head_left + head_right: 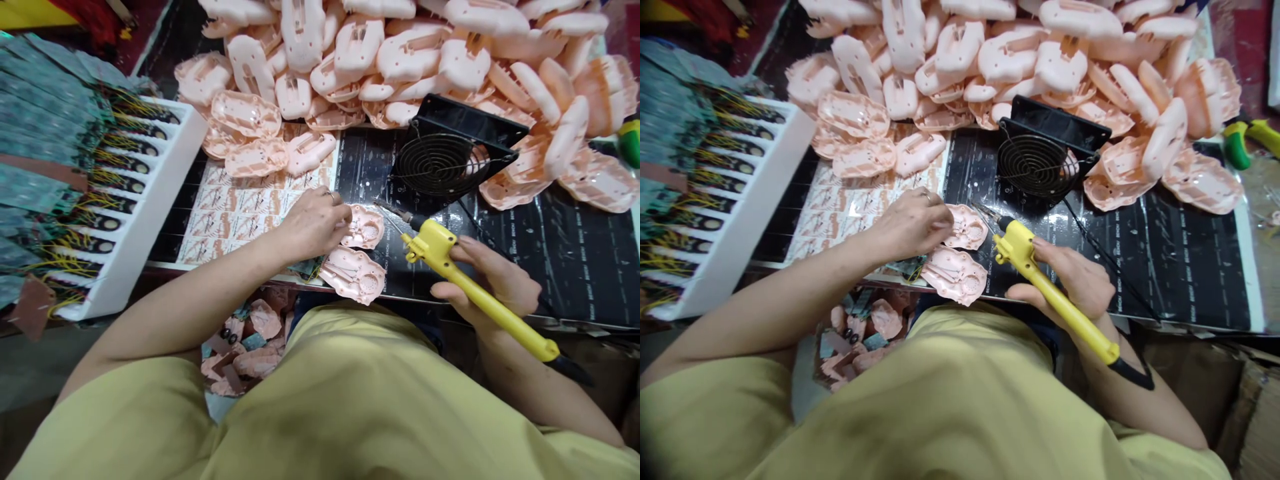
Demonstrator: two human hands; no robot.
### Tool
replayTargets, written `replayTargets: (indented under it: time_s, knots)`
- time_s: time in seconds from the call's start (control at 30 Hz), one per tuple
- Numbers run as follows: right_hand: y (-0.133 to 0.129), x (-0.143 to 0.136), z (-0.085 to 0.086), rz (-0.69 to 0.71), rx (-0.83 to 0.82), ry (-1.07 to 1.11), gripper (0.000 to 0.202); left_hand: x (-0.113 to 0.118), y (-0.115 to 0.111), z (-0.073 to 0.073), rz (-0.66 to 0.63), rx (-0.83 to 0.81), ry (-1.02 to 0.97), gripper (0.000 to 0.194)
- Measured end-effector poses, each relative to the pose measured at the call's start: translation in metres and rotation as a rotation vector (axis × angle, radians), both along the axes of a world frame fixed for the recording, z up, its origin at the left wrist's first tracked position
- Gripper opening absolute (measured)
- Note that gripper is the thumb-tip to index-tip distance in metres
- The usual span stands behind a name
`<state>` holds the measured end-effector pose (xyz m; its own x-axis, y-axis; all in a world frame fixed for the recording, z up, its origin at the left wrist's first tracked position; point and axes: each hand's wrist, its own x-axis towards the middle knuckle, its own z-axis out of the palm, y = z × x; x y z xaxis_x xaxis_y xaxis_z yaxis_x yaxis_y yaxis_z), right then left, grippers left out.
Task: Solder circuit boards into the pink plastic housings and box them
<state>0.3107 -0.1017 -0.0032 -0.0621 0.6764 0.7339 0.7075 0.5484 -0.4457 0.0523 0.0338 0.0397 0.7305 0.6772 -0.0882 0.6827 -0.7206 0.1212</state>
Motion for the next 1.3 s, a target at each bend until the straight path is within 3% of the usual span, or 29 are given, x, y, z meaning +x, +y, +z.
replayTargets:
  time_s: [0.07, 0.17, 0.3, 0.43, 0.57, 0.63, 0.77, 0.9, 1.0, 1.17, 1.3]
  knots:
    - [-0.001, -0.002, 0.006, 0.090, -0.029, -0.015, 0.060, -0.016, 0.001, 0.006, -0.034, -0.008, -0.082, 0.045]
    - [-0.003, -0.006, 0.013, 0.237, -0.154, -0.092, 0.053, -0.043, 0.001, 0.011, -0.153, -0.155, -0.068, 0.087]
    - [0.001, -0.011, 0.009, 0.302, -0.143, -0.157, 0.031, -0.061, -0.010, 0.001, -0.193, -0.292, 0.084, 0.106]
    - [0.010, -0.019, -0.004, 0.330, -0.185, -0.192, 0.028, -0.057, -0.022, -0.007, -0.162, -0.262, 0.096, 0.099]
    - [0.016, -0.032, -0.011, 0.388, -0.237, -0.227, 0.059, -0.059, -0.029, -0.005, -0.076, -0.218, 0.047, 0.088]
    - [0.017, -0.040, -0.013, 0.458, -0.250, -0.271, 0.066, -0.063, -0.034, -0.004, -0.011, -0.184, 0.027, 0.084]
    - [0.019, -0.054, -0.021, 0.441, -0.248, -0.324, 0.051, -0.067, -0.050, -0.008, 0.065, -0.134, 0.007, 0.086]
    - [0.023, -0.060, -0.028, 0.381, -0.211, -0.284, 0.042, -0.064, -0.065, -0.016, 0.044, -0.117, 0.011, 0.097]
    - [0.022, -0.058, -0.031, 0.368, -0.182, -0.261, 0.049, -0.067, -0.070, -0.018, 0.043, -0.104, -0.016, 0.084]
    - [0.019, -0.046, -0.036, 0.277, -0.182, -0.180, 0.063, -0.093, -0.072, -0.014, 0.140, -0.186, -0.140, 0.049]
    - [0.018, -0.044, -0.039, 0.293, -0.194, -0.039, 0.064, -0.123, -0.081, -0.010, 0.290, -0.260, -0.299, 0.040]
